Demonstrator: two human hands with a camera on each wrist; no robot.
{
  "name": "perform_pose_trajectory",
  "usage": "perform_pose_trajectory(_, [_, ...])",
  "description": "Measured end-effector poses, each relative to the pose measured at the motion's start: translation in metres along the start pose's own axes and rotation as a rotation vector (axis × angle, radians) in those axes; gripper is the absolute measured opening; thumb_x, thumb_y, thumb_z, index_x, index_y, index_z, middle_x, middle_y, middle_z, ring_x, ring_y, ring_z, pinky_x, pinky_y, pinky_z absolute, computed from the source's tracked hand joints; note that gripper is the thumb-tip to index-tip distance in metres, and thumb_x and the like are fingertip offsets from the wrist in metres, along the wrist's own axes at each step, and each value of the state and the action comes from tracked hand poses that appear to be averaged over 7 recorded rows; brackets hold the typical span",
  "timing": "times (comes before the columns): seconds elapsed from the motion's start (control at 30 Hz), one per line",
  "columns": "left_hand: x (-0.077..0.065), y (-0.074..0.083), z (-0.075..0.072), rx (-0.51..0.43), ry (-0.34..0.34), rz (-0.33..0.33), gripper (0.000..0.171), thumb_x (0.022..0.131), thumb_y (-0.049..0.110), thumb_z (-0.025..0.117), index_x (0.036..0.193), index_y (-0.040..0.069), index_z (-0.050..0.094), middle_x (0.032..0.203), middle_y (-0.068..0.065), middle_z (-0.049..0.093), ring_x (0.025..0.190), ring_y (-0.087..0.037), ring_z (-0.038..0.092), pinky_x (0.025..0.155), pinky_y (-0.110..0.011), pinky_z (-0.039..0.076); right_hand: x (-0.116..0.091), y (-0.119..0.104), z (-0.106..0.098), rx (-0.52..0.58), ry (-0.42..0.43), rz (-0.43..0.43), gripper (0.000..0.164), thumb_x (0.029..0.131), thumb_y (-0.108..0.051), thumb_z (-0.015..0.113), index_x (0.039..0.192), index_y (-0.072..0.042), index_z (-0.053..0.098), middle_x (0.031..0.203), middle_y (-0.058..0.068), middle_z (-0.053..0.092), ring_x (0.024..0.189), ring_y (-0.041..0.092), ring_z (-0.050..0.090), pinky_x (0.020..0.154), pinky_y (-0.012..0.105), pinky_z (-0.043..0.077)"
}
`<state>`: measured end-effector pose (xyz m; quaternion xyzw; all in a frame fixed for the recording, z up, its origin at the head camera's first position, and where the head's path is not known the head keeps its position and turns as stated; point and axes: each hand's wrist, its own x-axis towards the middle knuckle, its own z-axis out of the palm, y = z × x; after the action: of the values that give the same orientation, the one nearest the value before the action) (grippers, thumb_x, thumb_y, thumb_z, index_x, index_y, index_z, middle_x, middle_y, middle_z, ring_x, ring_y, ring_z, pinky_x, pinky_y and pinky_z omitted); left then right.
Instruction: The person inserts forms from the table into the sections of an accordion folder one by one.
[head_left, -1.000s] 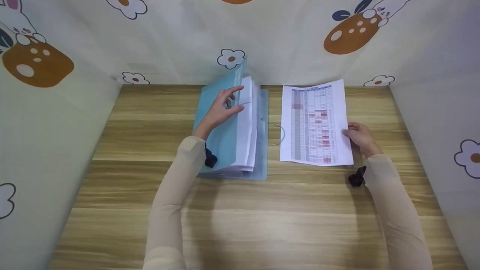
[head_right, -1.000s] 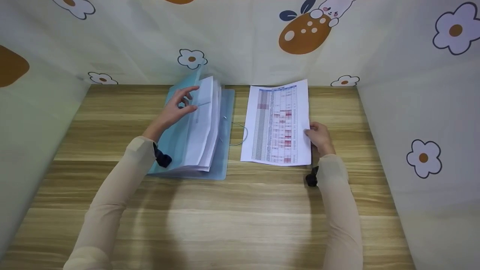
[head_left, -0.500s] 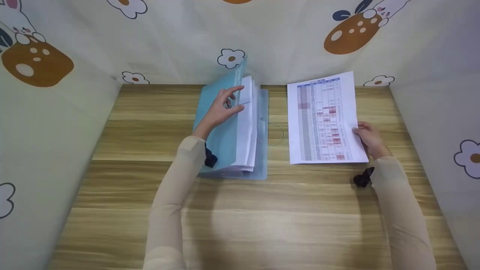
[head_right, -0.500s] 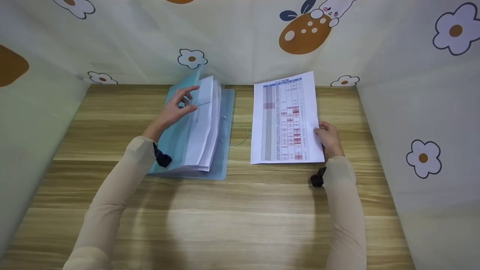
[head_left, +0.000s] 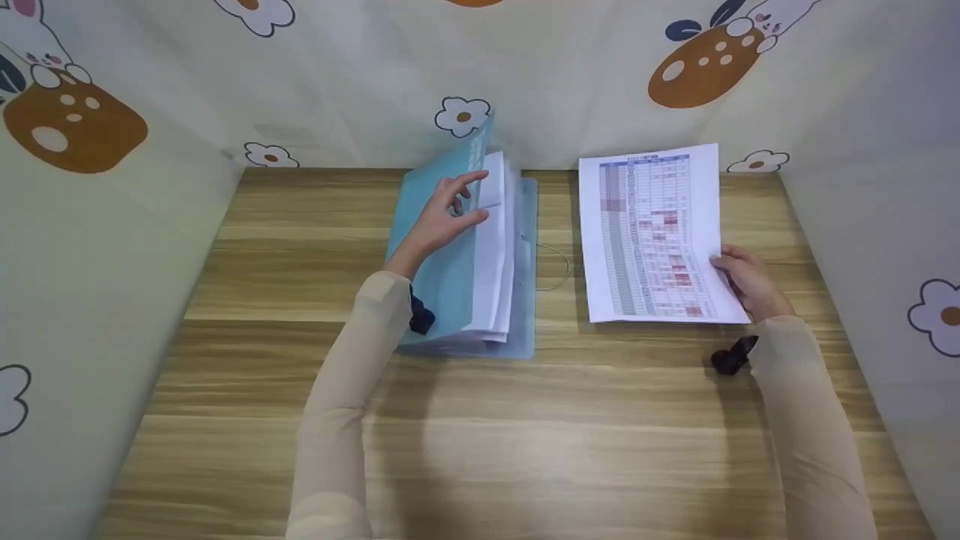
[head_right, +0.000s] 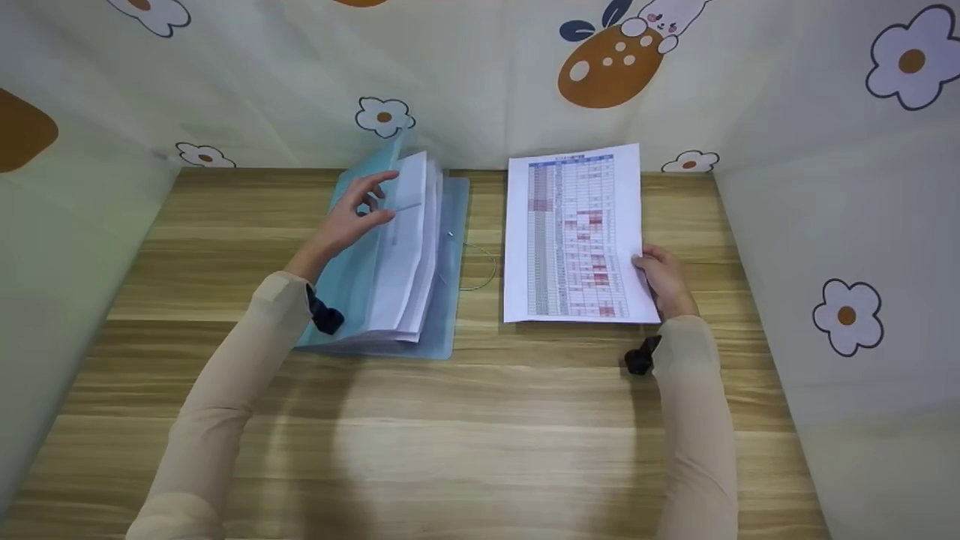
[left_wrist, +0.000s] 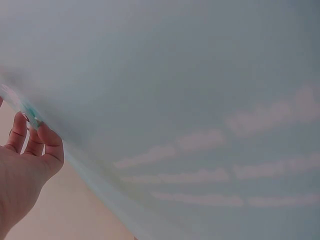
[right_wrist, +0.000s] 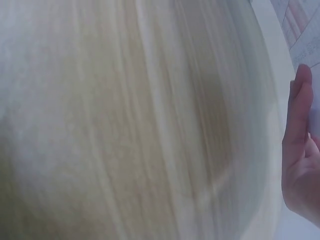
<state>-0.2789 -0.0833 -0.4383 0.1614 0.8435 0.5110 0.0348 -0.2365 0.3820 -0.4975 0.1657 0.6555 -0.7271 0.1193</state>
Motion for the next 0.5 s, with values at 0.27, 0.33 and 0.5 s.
perform_pose_trajectory(0.27, [-0.0003,-0.0006,-0.0003,0.006,0.005,0.024,0.054,0.08,0.026,0.062,0.131,0.027,0.041,0.105,-0.005,0.037,0.087,-0.02,0.038,0.071,-0.03,0.038,-0.0027,0.0031,0.0021,0.067,-0.114,0.066,0.01,0.089,-0.002,0.048,0.093,-0.008,0.054,0.077,0.003,0.061,0.065,0.014,0.058,0.056,0.024,0.046])
perform_pose_trajectory(0.33, [0.0,-0.0005,-0.0004,0.003,0.005,0.025,0.054,0.08,0.027,0.062,0.13,0.027,0.041,0.105,-0.005,0.037,0.087,-0.019,0.038,0.071,-0.029,0.038,-0.0031,0.0044,0.003,0.064,-0.148,0.11,0.01,0.089,-0.003,0.047,0.096,-0.009,0.053,0.078,0.004,0.062,0.066,0.015,0.059,0.056,0.026,0.047])
perform_pose_trajectory(0.5, [0.0002,-0.0005,-0.0005,-0.005,-0.004,0.023,0.053,0.081,0.027,0.061,0.13,0.026,0.042,0.105,-0.005,0.037,0.087,-0.02,0.037,0.07,-0.03,0.037,-0.0035,0.0083,0.006,0.043,-0.195,0.174,0.013,0.09,-0.005,0.048,0.1,-0.011,0.051,0.08,0.005,0.062,0.067,0.017,0.06,0.058,0.027,0.047])
